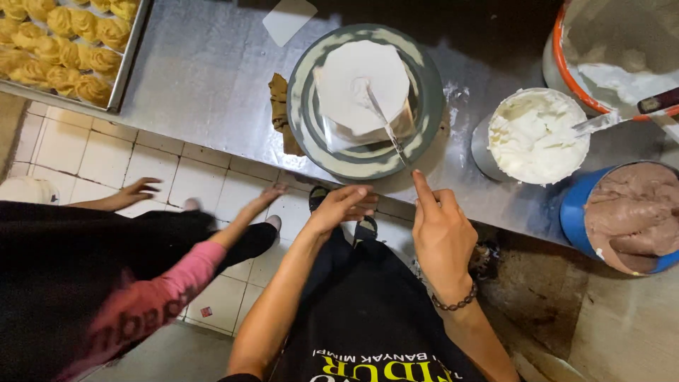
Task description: Applying white frosting to a chocolate cake layer using a spatula on a turntable.
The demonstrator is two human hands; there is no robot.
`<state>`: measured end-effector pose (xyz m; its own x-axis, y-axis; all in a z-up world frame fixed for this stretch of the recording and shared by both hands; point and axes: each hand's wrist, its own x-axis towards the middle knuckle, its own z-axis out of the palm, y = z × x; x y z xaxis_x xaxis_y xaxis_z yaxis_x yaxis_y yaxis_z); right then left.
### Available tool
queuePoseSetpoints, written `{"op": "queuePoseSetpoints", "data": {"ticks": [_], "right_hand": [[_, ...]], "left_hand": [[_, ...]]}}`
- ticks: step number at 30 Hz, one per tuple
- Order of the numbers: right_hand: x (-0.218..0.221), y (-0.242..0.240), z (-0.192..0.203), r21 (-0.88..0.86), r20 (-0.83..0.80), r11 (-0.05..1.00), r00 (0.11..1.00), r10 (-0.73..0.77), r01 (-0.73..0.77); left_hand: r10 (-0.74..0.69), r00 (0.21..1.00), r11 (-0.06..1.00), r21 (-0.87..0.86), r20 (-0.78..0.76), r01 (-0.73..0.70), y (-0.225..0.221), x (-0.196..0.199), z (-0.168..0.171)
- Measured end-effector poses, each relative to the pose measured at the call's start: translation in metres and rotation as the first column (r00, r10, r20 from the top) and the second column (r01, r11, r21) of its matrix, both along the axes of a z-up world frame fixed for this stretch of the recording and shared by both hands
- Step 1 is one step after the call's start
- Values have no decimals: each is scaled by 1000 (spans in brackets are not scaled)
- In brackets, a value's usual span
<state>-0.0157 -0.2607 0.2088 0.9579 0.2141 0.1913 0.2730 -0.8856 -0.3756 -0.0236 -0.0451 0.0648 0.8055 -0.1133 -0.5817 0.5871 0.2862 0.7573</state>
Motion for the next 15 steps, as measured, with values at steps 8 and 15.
{"op": "queuePoseSetpoints", "data": {"ticks": [8,15], "right_hand": [[2,4,3,5,-27,1000,1000,-1,1],[3,5,3,46,-38,999,999,3,-1]], "left_hand": [[494,861,868,-22,120,-495,16,-1,-54],[187,975,982,35,-116,-184,15,8,-9]]}}
